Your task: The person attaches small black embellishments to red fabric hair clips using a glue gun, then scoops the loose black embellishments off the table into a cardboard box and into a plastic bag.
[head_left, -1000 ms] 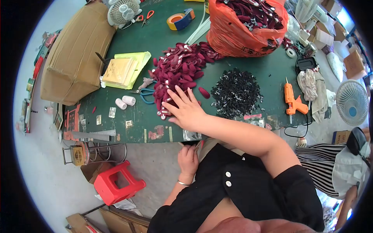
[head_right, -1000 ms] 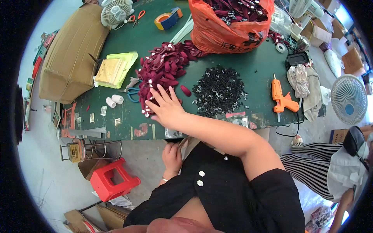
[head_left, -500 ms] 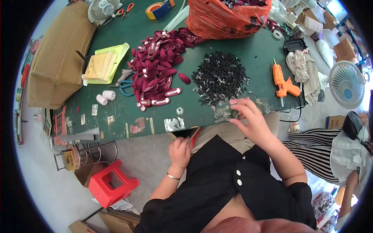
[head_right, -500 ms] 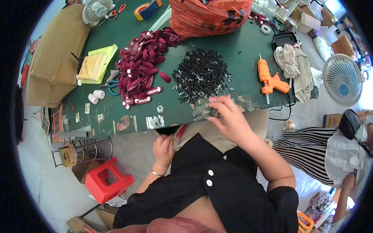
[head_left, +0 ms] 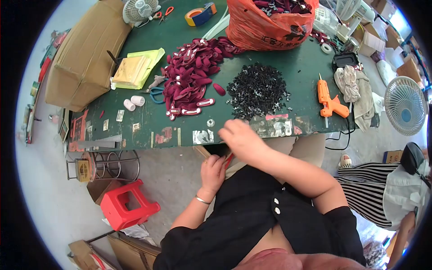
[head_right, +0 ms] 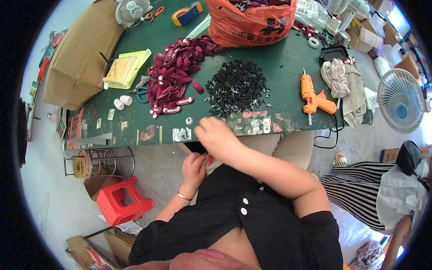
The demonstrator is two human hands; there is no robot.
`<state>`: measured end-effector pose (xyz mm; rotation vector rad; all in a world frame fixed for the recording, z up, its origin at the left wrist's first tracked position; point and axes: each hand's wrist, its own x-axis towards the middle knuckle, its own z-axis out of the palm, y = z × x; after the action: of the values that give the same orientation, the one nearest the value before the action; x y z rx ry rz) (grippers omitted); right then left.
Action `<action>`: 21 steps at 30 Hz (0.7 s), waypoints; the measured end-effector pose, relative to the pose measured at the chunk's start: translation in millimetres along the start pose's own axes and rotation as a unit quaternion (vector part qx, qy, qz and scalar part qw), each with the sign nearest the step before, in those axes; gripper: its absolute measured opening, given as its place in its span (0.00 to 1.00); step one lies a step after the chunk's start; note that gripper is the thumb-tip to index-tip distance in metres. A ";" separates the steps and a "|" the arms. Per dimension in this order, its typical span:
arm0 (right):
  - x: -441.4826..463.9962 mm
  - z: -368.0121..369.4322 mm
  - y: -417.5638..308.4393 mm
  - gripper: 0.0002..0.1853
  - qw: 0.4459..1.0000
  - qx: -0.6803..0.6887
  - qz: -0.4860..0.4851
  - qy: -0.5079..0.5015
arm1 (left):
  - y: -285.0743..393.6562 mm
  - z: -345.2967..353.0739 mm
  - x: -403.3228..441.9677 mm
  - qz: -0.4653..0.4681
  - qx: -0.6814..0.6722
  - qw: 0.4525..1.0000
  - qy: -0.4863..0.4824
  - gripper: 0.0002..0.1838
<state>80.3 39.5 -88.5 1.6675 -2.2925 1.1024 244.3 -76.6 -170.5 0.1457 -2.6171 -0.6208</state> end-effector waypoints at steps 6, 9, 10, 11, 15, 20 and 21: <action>-23.8 -7.4 -16.7 0.17 0.986 0.131 -0.099 -0.005 | -5.1 -7.6 -3.1 -0.035 0.002 0.999 0.001 0.11; -80.2 -40.5 3.0 0.13 0.989 0.130 -0.066 -0.008 | -7.2 -15.3 -0.2 -0.049 0.004 0.999 0.007 0.10; -103.9 -55.5 9.4 0.12 0.995 0.097 -0.033 -0.007 | -9.7 -15.3 -1.4 -0.052 0.010 0.999 0.008 0.10; -129.2 -67.0 13.9 0.11 0.994 0.098 0.039 0.030 | -12.7 -15.5 -2.3 -0.054 0.006 0.999 0.007 0.10; -249.7 -70.0 44.8 0.05 0.870 0.117 0.404 0.259 | -21.9 -19.3 -0.5 -0.056 -0.002 0.998 0.041 0.08; -325.3 -21.7 97.8 0.23 0.707 0.100 0.700 0.018 | -40.7 -24.2 0.5 -0.117 -0.023 0.993 0.024 0.09; -305.6 -29.6 90.5 0.25 0.714 0.084 0.693 -0.050 | -43.4 -23.8 2.8 -0.132 -0.021 0.991 0.020 0.09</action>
<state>113.8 310.7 -255.3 -0.4275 -3.4936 1.2915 252.4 -125.5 -169.8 0.4913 -2.5641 -0.7533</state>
